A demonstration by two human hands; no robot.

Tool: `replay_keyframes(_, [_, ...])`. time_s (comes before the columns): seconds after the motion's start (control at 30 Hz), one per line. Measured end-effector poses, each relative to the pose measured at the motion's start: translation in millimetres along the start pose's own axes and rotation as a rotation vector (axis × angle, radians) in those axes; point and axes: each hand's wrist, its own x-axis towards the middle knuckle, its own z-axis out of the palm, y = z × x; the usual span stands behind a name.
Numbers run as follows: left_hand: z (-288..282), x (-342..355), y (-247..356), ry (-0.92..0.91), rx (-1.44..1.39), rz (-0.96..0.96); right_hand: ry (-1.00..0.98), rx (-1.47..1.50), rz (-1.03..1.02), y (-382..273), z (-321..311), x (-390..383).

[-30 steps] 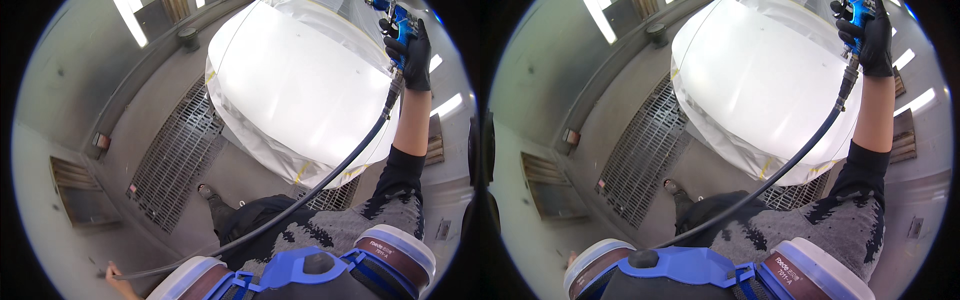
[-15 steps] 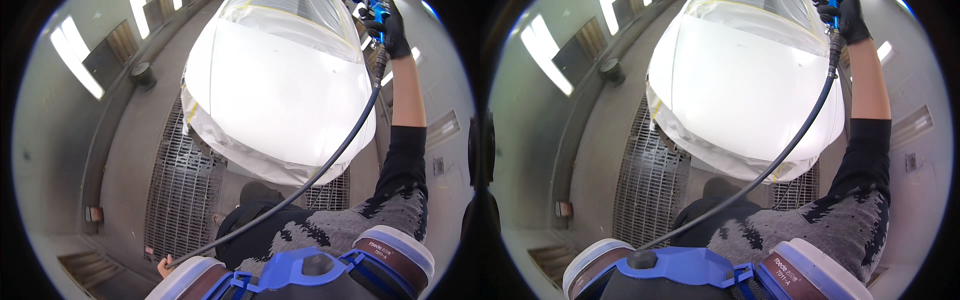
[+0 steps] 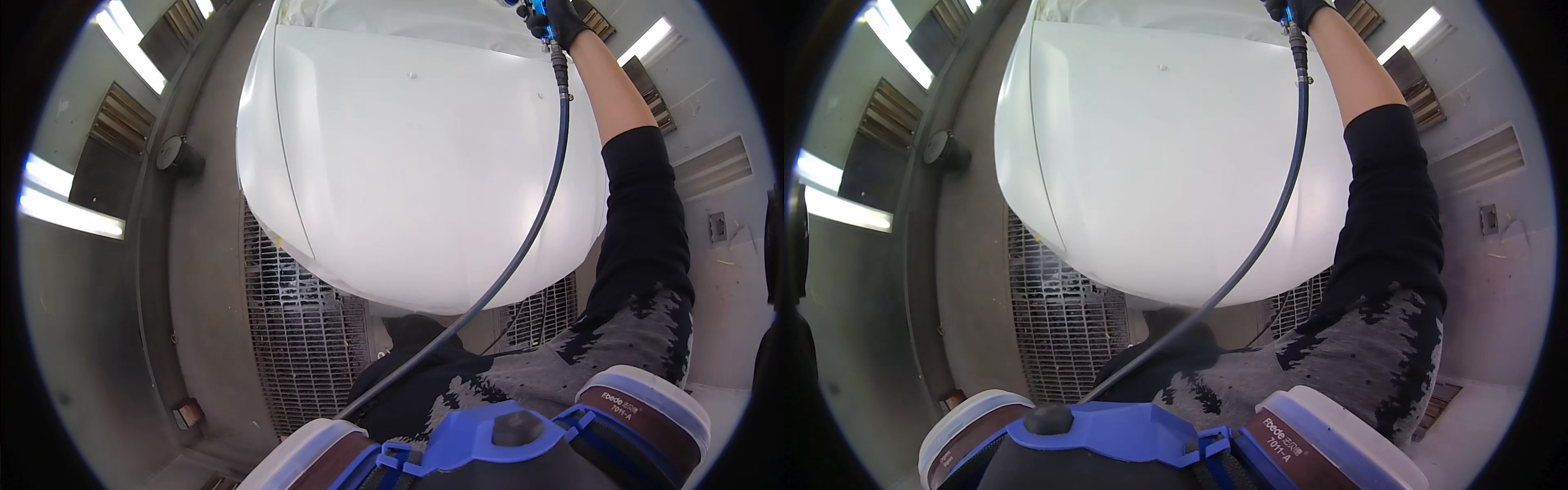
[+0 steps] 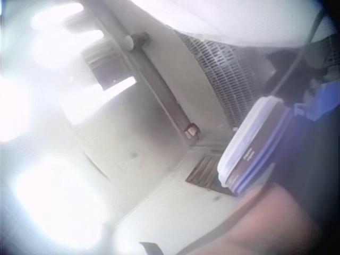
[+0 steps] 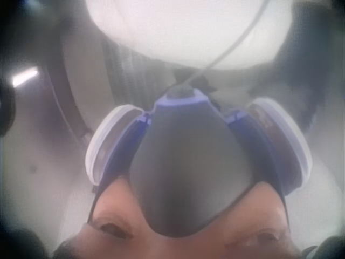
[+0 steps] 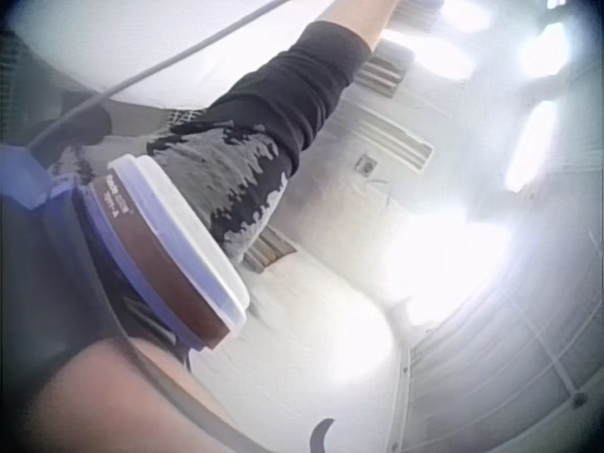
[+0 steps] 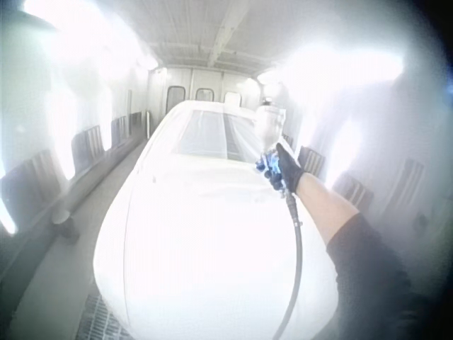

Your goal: The person uses a spray gun to apply white paint to the hood and front fender of a car in a paint booth. The person moves the spray gun in smooth, overlapping passes across the surface.

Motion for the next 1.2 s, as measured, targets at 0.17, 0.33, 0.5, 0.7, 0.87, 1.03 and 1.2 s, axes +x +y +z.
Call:
replay_keyframes(0.17, [20,96,44,-0.101,0.020,0.058,0.277,-0.188,-0.014,56,-36,77])
replay_keyframes(0.33, [43,183,90,-0.170,0.029,0.134,0.512,-0.390,0.120,78,-62,122])
replay_keyframes(0.5, [57,254,118,-0.202,0.027,0.199,0.360,-0.306,0.051,93,-51,146])
replay_keyframes(0.7, [37,315,140,-0.192,0.039,0.258,0.126,-0.196,0.130,87,-3,180])
replay_keyframes(0.87, [0,360,143,-0.189,0.042,0.281,0.010,-0.205,0.013,75,76,199])
replay_keyframes(1.03, [-52,383,97,-0.240,0.049,0.267,-0.039,-0.156,0.038,47,174,216])
replay_keyframes(1.2, [-121,345,-11,-0.356,0.049,0.110,-0.080,-0.112,0.158,23,261,249])
